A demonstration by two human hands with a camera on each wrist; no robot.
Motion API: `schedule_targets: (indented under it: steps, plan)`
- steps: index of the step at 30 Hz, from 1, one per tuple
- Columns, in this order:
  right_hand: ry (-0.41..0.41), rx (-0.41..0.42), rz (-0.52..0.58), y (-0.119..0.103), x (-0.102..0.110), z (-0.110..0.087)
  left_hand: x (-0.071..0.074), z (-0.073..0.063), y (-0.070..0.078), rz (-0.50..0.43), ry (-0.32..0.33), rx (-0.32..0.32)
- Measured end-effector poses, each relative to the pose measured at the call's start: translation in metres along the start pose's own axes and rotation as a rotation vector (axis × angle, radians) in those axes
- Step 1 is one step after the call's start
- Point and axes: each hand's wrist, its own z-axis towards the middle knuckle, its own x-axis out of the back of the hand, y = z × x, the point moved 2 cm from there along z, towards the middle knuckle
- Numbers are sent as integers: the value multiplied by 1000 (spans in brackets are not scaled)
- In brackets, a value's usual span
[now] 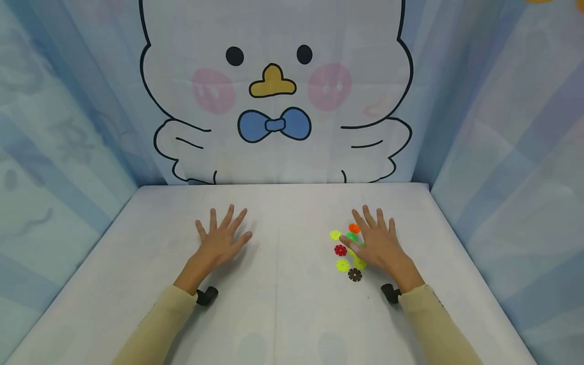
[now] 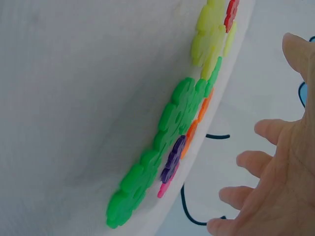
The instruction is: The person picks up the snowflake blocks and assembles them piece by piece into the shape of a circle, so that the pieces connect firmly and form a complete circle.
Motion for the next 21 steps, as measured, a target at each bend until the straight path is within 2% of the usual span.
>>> schedule_targets:
  steps: [7, 13, 15, 19, 21]
  plan:
    - [-3, 13, 23, 8, 1, 5, -2, -1, 17, -25, -4, -69]
    - [-4, 8, 36, 17, -1, 10, -4, -5, 44, -66, -16, -141]
    - [-8, 10, 26, 20, -2, 11, -6, -7, 56, -115, -17, -190]
    - [9, 35, 32, 24, -2, 14, -13, -12, 83, -298, -32, -292]
    - [16, 39, 46, 25, -2, 16, -19, -13, 97, -381, -62, -317]
